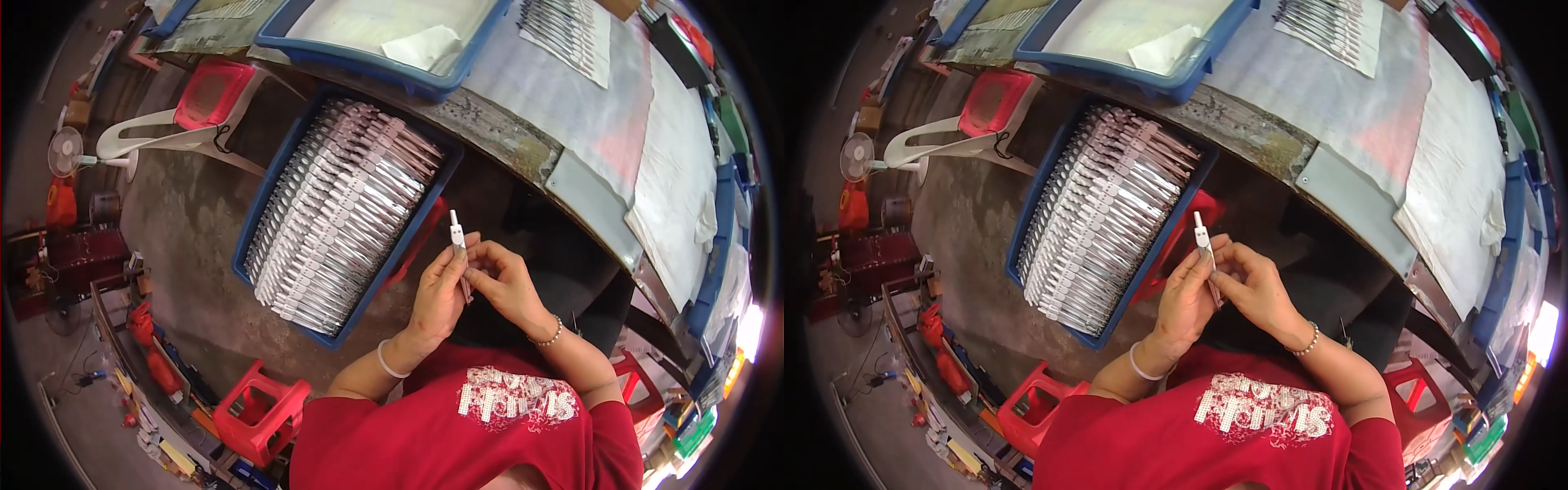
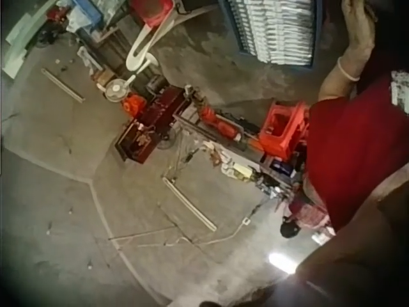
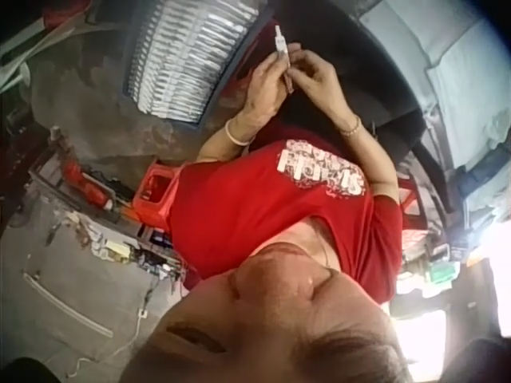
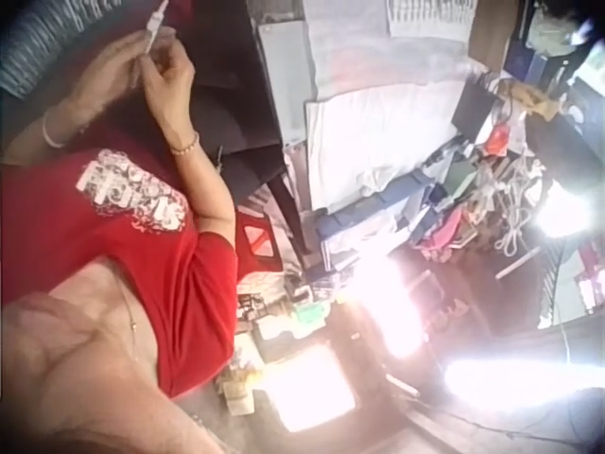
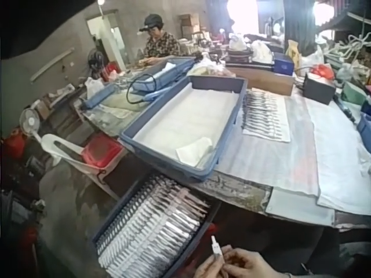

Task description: Manually assembling and cleaning small hardware components at a workbench.

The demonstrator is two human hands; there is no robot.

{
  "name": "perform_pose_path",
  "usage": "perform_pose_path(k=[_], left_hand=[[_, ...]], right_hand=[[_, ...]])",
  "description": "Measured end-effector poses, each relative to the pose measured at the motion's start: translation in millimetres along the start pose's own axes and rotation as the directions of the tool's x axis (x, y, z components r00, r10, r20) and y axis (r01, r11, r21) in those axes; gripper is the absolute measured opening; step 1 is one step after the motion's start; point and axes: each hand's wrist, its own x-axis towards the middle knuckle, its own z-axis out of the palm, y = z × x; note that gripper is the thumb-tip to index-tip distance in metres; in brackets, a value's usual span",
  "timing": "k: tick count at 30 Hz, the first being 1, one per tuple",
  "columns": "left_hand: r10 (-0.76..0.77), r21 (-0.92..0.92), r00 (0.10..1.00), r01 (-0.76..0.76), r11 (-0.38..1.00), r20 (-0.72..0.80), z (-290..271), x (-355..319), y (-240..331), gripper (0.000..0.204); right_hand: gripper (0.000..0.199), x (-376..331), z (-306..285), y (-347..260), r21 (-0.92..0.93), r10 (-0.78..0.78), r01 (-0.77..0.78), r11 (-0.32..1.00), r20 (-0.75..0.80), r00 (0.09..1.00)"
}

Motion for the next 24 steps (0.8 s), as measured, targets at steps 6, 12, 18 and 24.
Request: perform_pose_path(k=[6, 12, 18, 24], left_hand=[[0.191, 0.005, 0.981, -0.191, 0.982, -0.036, 0.6, 3.7, 25.2, 0.045], [0.109, 0.004, 0.977, -0.111, 0.994, -0.184, -14.8, -5.0, 18.2, 0.042], [-0.051, -0.06, 0.987, 0.043, 0.997, -0.151, -12.1, -16.9, 3.2, 0.029], [-0.086, -0.037, 0.989, 0.082, 0.996, -0.124, -21.2, -17.2, -3.2, 0.028]], right_hand=[[0.012, 49.4, 11.0, -11.4, -0.043, -0.079, 0.082, 0.996, 0.057, 0.995], [0.015, 113.9, 27.0, -39.1, -0.317, -0.186, 0.199, 0.927, 0.071, 0.98], [0.018, 153.1, 42.5, -33.9, -0.53, -0.412, 0.451, 0.718, 0.199, 0.889], [0.017, 157.9, 49.3, -21.1, -0.548, -0.4, 0.467, 0.694, 0.245, 0.883]])
